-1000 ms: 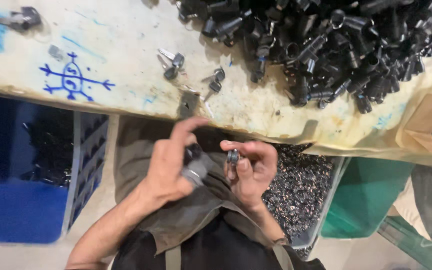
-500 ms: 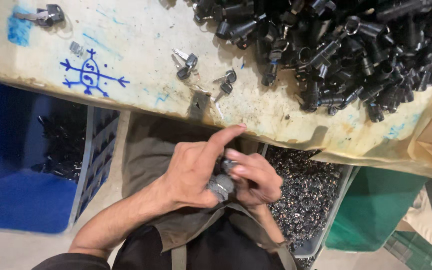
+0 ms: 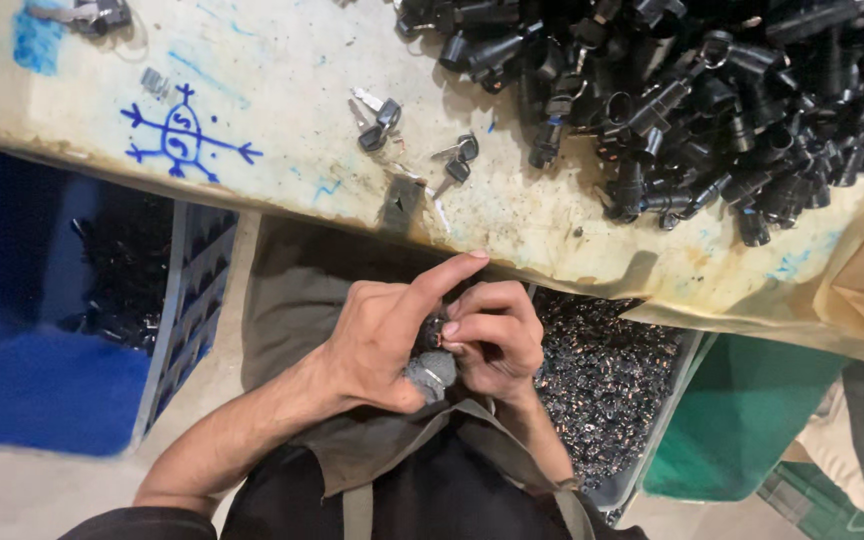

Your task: The person repeatedly picks small black metal parts from a pile on a workbench, wipes each with a gray cloth, and places them into a white bin. The cycle of picking, wiping, and placing continues throughout the clip.

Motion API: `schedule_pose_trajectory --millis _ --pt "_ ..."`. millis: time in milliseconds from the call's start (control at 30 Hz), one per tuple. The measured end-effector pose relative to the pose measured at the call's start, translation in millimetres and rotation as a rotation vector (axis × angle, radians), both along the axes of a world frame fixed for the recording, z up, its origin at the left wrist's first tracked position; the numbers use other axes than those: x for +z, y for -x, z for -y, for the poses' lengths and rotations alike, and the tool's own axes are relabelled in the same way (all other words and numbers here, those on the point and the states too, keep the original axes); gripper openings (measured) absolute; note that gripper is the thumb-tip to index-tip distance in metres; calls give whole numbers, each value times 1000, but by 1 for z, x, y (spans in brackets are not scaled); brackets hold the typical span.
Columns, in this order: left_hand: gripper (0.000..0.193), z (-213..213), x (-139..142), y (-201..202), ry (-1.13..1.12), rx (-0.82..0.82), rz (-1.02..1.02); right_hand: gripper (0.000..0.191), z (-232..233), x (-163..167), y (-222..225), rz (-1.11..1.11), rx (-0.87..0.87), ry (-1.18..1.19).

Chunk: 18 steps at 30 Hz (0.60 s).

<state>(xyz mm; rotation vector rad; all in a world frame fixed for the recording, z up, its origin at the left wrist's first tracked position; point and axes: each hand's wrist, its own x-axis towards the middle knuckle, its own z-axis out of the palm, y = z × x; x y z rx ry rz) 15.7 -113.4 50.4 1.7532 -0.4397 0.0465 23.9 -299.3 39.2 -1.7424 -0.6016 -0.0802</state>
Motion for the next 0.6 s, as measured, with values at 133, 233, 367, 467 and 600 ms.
schedule_pose_trajectory --millis 133,233,367,467,600 --pt "102 -7 1 -7 -169 -61 -10 21 15 11 -12 -31 128 148" --pt "116 -8 1 -15 -323 -244 2 20 23 17 -24 -92 274 154" --pt "113 -12 -3 -12 -454 -284 5 23 18 13 -21 62 280 253" --pt "99 -42 -18 7 -353 -2 88 26 2 -1 -8 -7 349 270" --pt "56 -121 -63 43 -519 747 -80 24 -12 -13 8 -666 -137 -306"
